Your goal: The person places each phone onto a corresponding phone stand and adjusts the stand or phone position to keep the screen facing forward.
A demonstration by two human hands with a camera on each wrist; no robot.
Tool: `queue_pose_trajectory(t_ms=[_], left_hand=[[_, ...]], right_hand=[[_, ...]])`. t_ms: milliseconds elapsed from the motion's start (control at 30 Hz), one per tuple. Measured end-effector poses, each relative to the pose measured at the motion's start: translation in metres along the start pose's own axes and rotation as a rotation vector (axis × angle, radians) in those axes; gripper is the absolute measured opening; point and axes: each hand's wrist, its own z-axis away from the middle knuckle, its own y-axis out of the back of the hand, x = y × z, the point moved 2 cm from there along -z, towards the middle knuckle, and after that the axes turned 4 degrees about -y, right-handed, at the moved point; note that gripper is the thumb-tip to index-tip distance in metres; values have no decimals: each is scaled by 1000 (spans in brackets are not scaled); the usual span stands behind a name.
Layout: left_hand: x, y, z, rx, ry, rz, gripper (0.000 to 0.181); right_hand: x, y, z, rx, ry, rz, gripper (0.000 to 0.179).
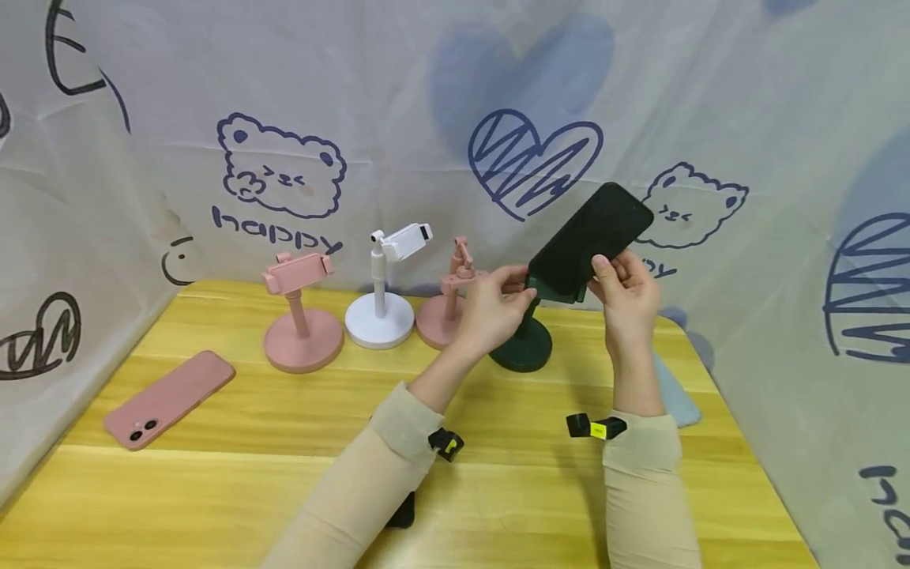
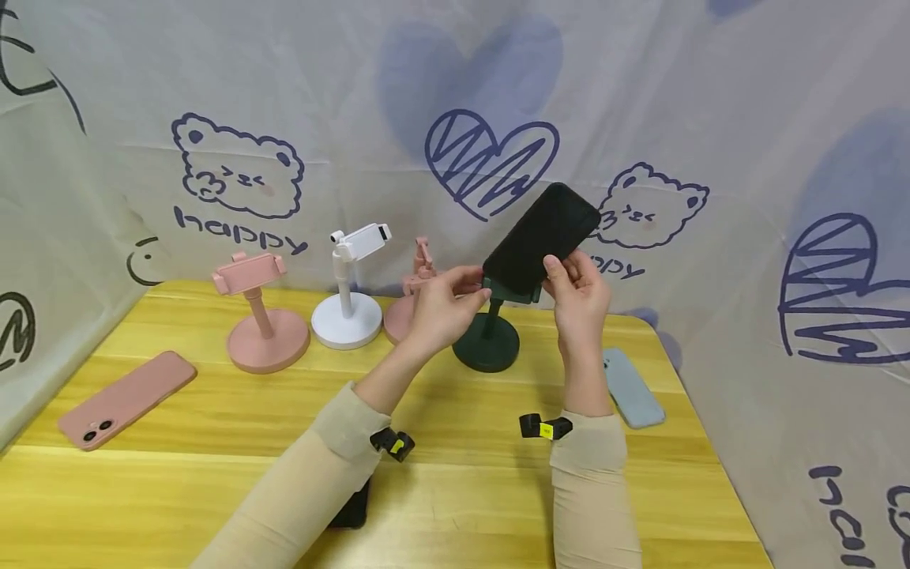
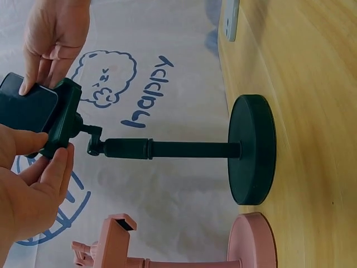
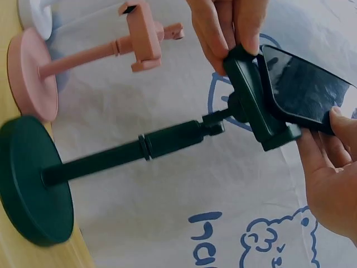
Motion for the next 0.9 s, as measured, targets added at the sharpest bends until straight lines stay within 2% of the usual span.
queue_pose_trajectory(t_ms=[67,200,300,433,667,900], left_hand=[[0,-1,0,-2,9,3,35],[-1,-1,-2,-4,18,8,35],[-1,-1,-3,-5,21,2,35],[1,-1,-2,-3,36,-6,35],[3,-1,-3,-4,55,-31,35],[3,0,-7,-10,29,-72,37]], right_hand=[[-1,2,-6,-41,-24,13,25],[-1,5,-17,-126,-130,-30,36],[1,7,-23,-176,-181,-84,36],[5,11,-28,-218,-190,-136,28],[8,11,-30,-242,-192,-129,35],[6,9,-29,-221,-124,-1,29]])
